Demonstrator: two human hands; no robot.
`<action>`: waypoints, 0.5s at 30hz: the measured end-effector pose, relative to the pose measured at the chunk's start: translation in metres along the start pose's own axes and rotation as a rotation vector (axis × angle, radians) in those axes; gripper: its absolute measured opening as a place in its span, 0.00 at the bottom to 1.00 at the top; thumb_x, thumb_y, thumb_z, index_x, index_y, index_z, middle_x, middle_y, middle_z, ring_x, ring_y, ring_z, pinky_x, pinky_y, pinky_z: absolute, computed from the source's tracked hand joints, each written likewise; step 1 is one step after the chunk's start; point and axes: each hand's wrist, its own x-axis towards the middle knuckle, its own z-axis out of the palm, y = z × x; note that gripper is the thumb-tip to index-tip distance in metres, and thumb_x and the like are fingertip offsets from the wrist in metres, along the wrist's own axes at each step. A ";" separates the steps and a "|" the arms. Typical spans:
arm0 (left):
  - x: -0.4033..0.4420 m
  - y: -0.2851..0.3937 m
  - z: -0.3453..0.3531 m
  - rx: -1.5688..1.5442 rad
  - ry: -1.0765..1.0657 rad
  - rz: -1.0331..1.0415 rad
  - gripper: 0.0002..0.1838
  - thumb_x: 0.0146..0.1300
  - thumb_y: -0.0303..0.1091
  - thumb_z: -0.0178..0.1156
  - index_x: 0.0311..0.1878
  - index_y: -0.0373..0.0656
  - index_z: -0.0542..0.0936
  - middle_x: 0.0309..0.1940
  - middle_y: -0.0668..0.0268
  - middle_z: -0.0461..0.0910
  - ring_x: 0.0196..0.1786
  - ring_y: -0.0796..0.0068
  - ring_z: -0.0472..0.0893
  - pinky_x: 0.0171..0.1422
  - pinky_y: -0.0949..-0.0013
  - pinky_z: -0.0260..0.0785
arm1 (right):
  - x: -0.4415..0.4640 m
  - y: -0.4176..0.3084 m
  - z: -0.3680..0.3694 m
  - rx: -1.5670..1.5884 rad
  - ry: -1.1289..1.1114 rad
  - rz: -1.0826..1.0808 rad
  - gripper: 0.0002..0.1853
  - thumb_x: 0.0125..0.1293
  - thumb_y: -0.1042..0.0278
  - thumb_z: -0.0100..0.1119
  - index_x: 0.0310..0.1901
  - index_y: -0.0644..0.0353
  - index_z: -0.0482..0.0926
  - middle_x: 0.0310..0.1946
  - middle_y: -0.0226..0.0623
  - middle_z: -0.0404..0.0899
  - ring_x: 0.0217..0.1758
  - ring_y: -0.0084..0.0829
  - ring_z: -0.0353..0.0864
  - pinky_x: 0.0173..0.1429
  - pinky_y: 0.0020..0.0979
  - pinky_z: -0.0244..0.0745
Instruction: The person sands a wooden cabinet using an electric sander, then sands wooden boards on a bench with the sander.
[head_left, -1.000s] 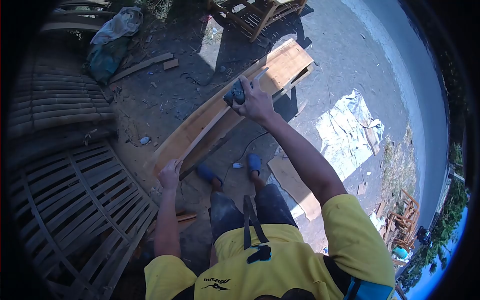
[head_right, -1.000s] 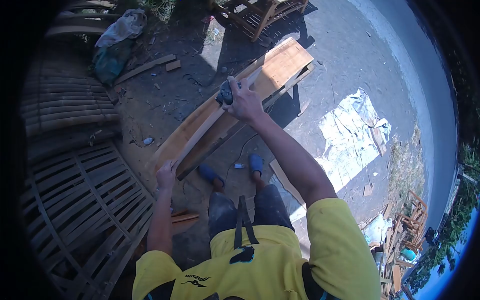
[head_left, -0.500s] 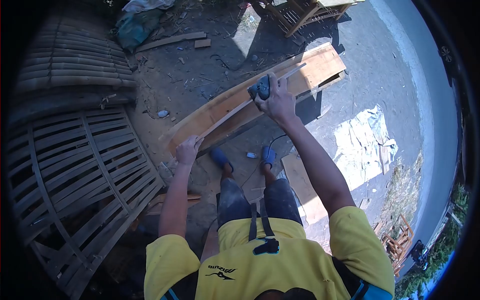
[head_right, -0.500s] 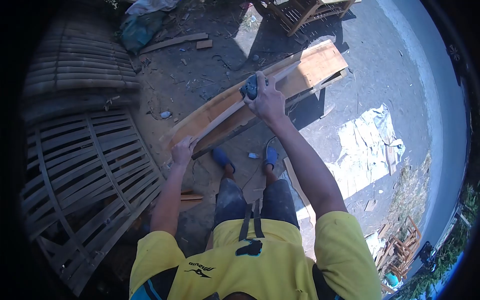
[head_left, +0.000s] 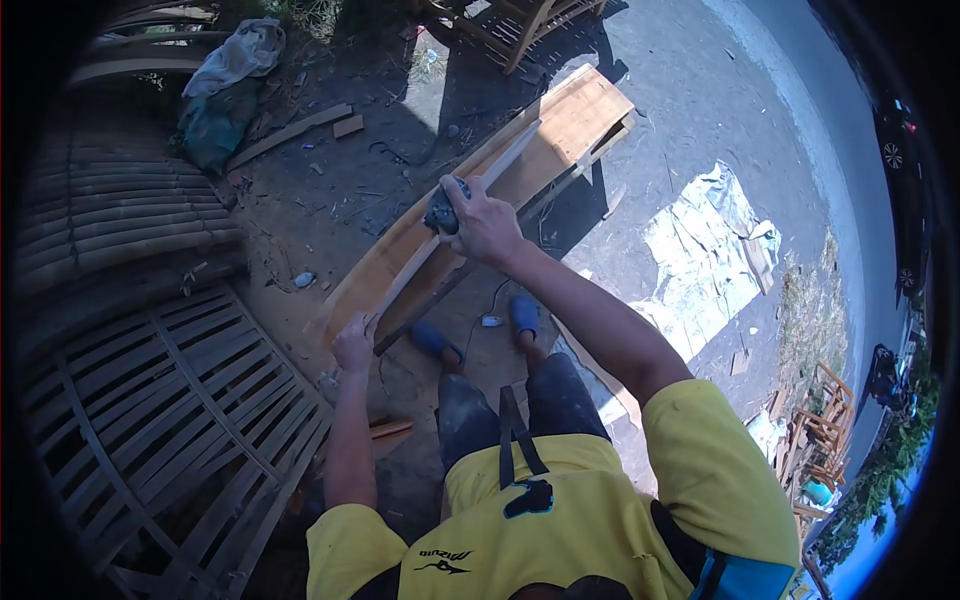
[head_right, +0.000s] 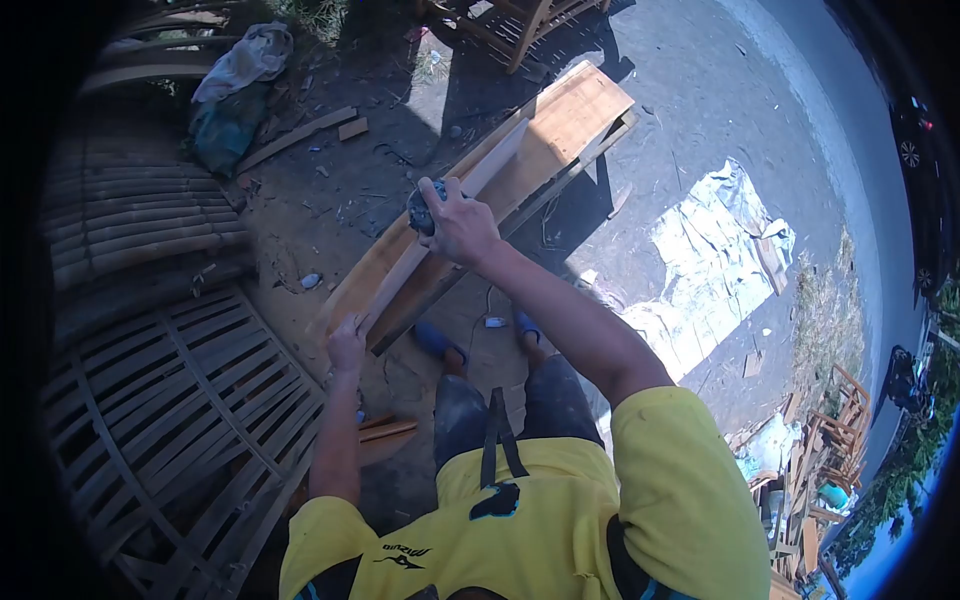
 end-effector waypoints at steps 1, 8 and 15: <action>0.000 0.000 0.001 0.003 0.002 0.005 0.22 0.77 0.60 0.60 0.42 0.50 0.86 0.32 0.58 0.89 0.33 0.49 0.89 0.35 0.48 0.80 | 0.014 0.021 -0.012 -0.026 0.028 0.034 0.50 0.56 0.49 0.80 0.77 0.52 0.63 0.59 0.56 0.74 0.47 0.57 0.90 0.47 0.51 0.89; -0.001 0.003 0.002 0.008 0.018 -0.003 0.21 0.76 0.60 0.61 0.44 0.52 0.86 0.31 0.59 0.89 0.32 0.48 0.88 0.34 0.47 0.80 | 0.092 0.146 -0.091 -0.125 0.228 0.352 0.46 0.63 0.38 0.71 0.77 0.52 0.66 0.55 0.56 0.78 0.46 0.60 0.91 0.51 0.54 0.89; 0.003 0.008 -0.004 -0.003 -0.039 -0.046 0.20 0.76 0.59 0.62 0.45 0.50 0.86 0.33 0.58 0.89 0.35 0.47 0.89 0.38 0.46 0.80 | 0.032 0.048 -0.036 0.025 0.045 0.207 0.51 0.58 0.48 0.81 0.78 0.56 0.62 0.61 0.58 0.73 0.52 0.57 0.89 0.52 0.52 0.88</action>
